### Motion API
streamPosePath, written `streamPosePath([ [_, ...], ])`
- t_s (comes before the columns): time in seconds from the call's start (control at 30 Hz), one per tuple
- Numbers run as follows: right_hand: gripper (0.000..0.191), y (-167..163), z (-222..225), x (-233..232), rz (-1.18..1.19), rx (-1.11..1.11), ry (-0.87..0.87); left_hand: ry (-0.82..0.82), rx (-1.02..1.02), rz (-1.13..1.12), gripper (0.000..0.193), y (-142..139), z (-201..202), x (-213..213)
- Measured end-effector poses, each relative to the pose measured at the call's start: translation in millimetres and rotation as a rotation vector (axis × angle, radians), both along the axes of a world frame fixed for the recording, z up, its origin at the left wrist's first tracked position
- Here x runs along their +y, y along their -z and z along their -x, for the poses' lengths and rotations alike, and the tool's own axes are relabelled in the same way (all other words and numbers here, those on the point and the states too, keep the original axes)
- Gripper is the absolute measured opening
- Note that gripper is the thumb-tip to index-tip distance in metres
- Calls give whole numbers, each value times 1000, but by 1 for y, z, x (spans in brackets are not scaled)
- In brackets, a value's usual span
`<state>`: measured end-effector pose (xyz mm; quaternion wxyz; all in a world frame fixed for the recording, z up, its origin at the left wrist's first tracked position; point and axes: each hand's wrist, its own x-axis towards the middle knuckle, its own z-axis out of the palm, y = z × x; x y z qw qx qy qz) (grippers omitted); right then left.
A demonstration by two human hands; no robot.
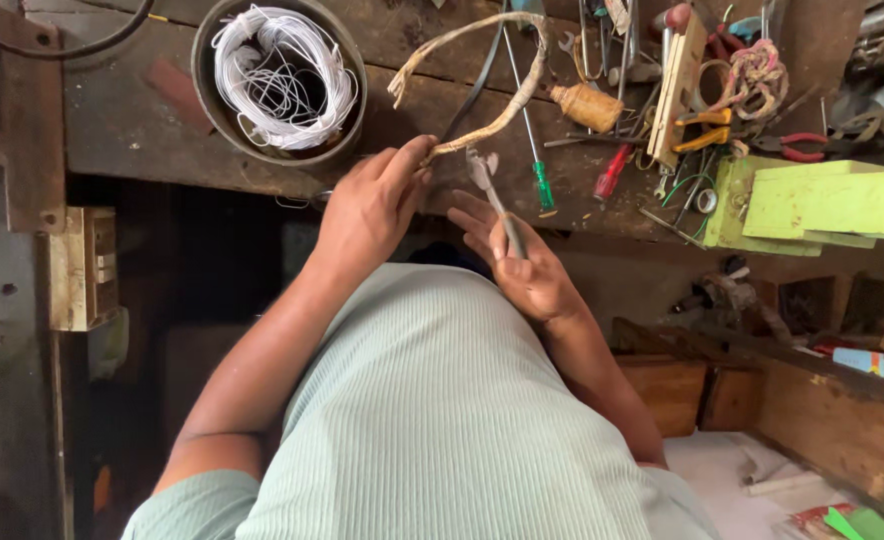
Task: The person uses a screwdriver to loosen and remove screws from a cylindrical electrical component, then uses a wooden mallet to tap it apart. They remove a wire, strip its insulation with a knife and pliers, and continue handling the component and wire on the workbench.
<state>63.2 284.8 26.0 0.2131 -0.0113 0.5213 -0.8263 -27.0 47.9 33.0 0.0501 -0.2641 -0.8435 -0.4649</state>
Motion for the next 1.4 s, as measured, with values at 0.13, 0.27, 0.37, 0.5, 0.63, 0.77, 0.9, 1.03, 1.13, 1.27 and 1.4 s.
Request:
streamPosePath([
  [0.13, 42, 10, -3, -1, 8, 74, -39, 14, 131, 189, 45, -9, 3, -11],
  [0.27, 55, 13, -1, 5, -57, 135, -20, 101, 141, 289, 52, -17, 9, -16],
  [0.37, 59, 12, 1, 9, -177, 238, -59, 196, 111, 274, 53, -22, 16, -20],
  [0.5, 53, 9, 2, 10, -175, 219, -64, 334, 14, 185, 50, -25, 22, -22],
  [0.63, 53, 7, 2, 9, -169, 297, -80, 301, -64, 209, 32, -25, 23, -22],
  [0.77, 53, 6, 0, 6, -67, 248, -55, 343, -57, 179, 32, -23, 25, -25],
  [0.9, 53, 8, -5, 0, -13, 228, -53, 410, -112, 144, 33, -19, 27, -27],
  [1.03, 48, 9, -3, -6, 38, 289, -66, 432, -152, 167, 34, -16, 29, -30],
  [1.13, 41, 4, 0, -10, 79, 281, -86, 440, -146, 131, 35, -14, 28, -30],
  [1.27, 65, -4, 0, -17, -25, 136, -87, 463, -198, 127, 37, -11, 25, -26],
  [1.4, 45, 0, 2, -17, -162, 169, 34, 438, -202, 15, 35, -4, 27, -21],
])
